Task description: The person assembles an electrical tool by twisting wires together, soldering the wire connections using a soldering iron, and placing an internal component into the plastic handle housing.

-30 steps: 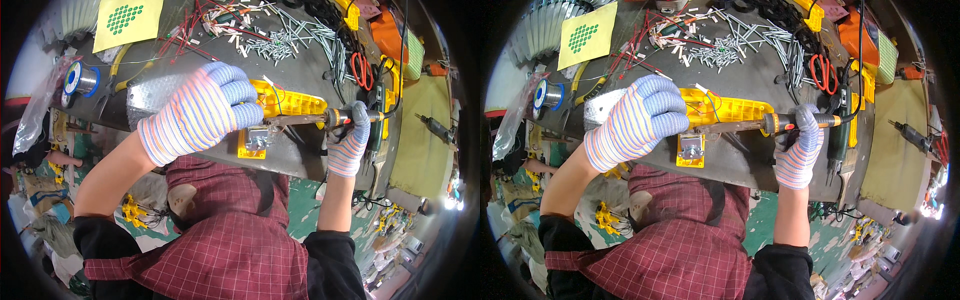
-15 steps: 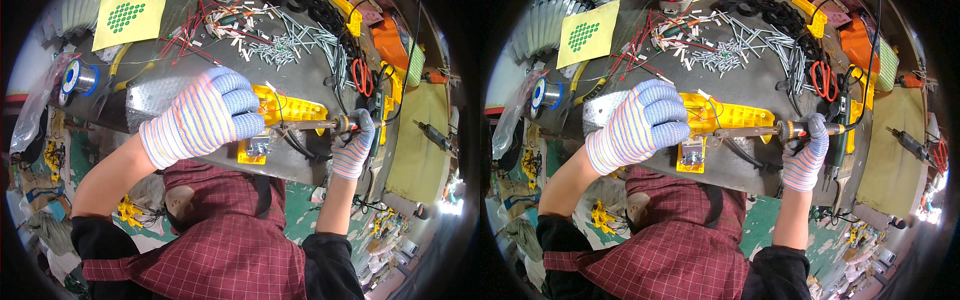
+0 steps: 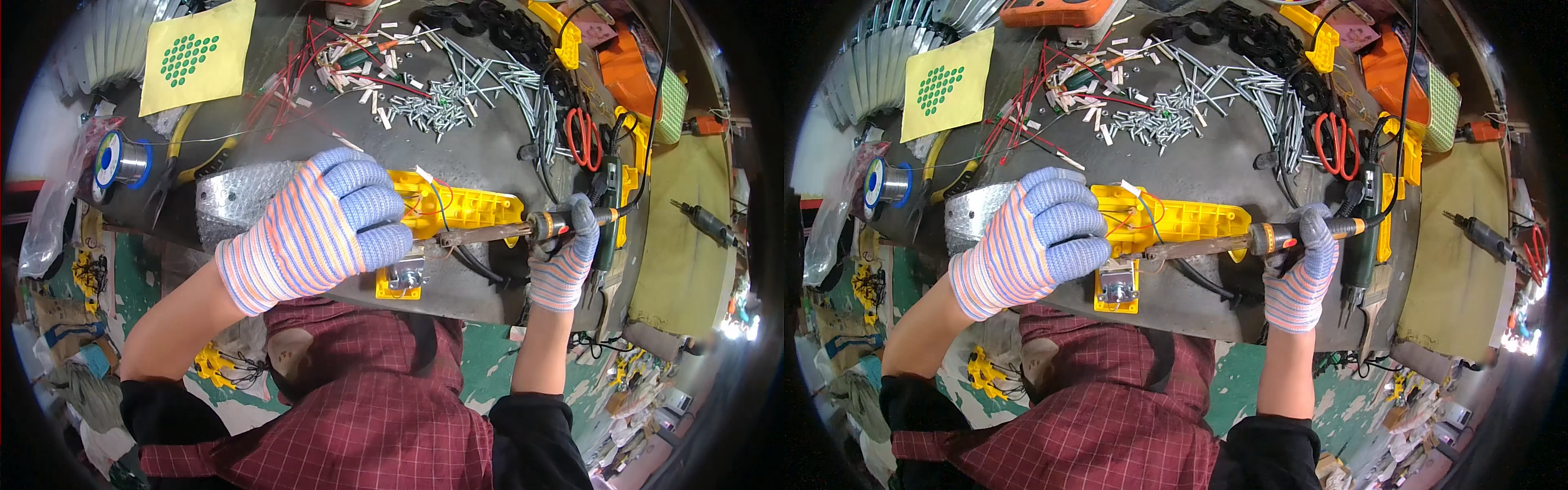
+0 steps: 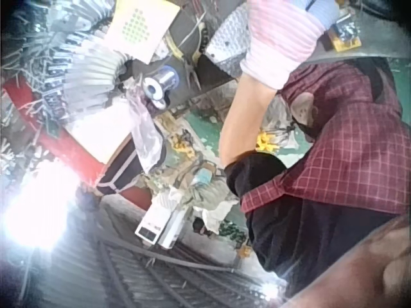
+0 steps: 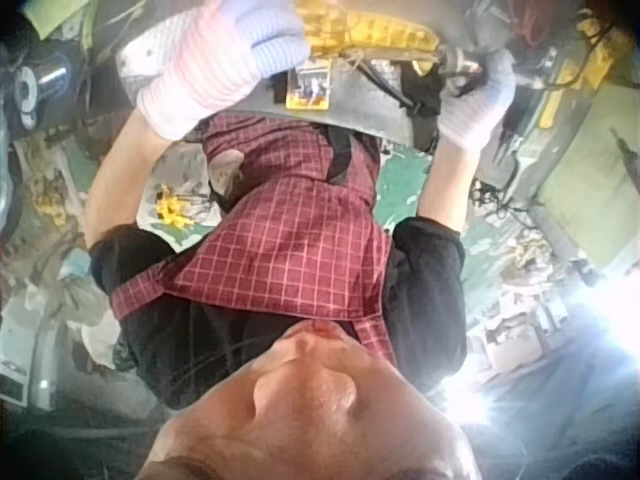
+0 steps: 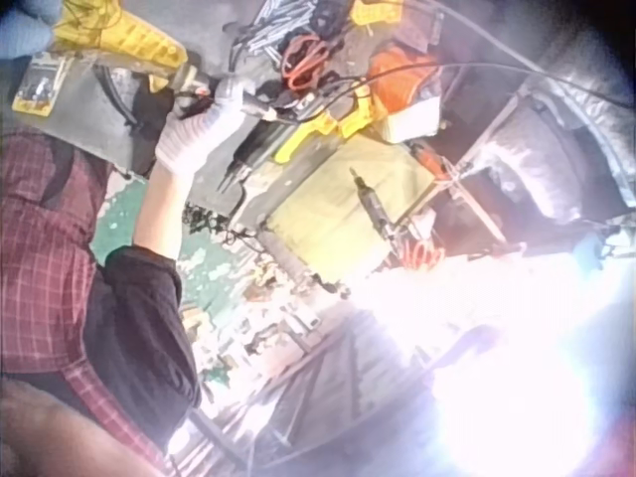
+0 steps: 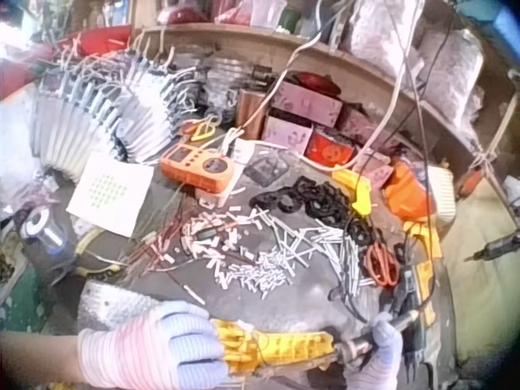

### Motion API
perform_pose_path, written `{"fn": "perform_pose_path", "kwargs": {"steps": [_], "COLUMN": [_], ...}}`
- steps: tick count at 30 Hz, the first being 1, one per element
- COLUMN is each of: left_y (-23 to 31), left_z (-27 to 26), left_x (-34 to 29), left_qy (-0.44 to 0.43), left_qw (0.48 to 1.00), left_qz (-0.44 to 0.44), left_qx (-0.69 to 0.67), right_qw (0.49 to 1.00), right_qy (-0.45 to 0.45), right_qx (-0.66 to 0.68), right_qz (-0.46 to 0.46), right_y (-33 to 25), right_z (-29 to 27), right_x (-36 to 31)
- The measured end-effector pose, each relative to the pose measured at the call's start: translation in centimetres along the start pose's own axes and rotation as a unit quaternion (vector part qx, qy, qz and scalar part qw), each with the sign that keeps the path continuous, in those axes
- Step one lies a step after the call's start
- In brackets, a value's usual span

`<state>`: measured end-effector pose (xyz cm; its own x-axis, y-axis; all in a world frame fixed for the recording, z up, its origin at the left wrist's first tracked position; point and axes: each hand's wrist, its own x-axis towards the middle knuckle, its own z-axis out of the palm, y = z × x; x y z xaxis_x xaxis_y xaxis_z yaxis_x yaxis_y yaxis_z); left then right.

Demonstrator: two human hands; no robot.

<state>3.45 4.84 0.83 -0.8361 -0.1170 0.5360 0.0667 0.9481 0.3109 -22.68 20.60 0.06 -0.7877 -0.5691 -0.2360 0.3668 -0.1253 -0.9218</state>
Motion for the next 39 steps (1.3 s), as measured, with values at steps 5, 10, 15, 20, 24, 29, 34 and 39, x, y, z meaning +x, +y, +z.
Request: {"fn": "perform_pose_path", "kwargs": {"steps": [5, 10, 15, 20, 24, 29, 34, 39], "left_y": [-0.2, -0.18, -0.17, -0.36, -0.38, -0.3, -0.29, -0.38], "left_z": [-0.08, -0.1, -0.07, 0.09, -0.13, -0.03, 0.09, 0.18], "left_x": [0.21, 0.28, 0.11, -0.03, 0.09, -0.04, -0.07, -0.21], "left_qy": [0.0, -0.008, -0.006, 0.0, -0.002, 0.0, 0.011, 0.009], "left_qw": [1.0, 1.0, 1.0, 1.0, 1.0, 1.0, 1.0, 1.0], "left_qz": [-0.002, -0.006, -0.005, -0.001, 0.0, -0.006, -0.006, -0.005], "left_qx": [-0.005, -0.005, -0.009, -0.022, -0.026, -0.029, -0.024, -0.023], "right_qw": [1.0, 1.0, 0.999, 1.0, 1.0, 1.0, 1.0, 1.0], "right_qy": [-0.013, -0.008, -0.017, -0.01, -0.002, -0.007, -0.012, -0.018], "right_qx": [0.005, 0.008, 0.027, 0.02, 0.021, 0.008, 0.001, 0.009], "right_qz": [-0.001, 0.007, 0.01, 0.001, -0.003, -0.003, -0.008, -0.02], "right_y": [-0.09, 0.15, 0.22, 0.26, 0.28, 0.13, 0.24, 0.29], "right_z": [-0.18, -0.16, -0.31, -0.26, -0.06, -0.21, -0.44, -0.48], "right_x": [0.15, 0.42, 0.39, 0.48, 0.42, 0.37, 0.53, 0.58]}}
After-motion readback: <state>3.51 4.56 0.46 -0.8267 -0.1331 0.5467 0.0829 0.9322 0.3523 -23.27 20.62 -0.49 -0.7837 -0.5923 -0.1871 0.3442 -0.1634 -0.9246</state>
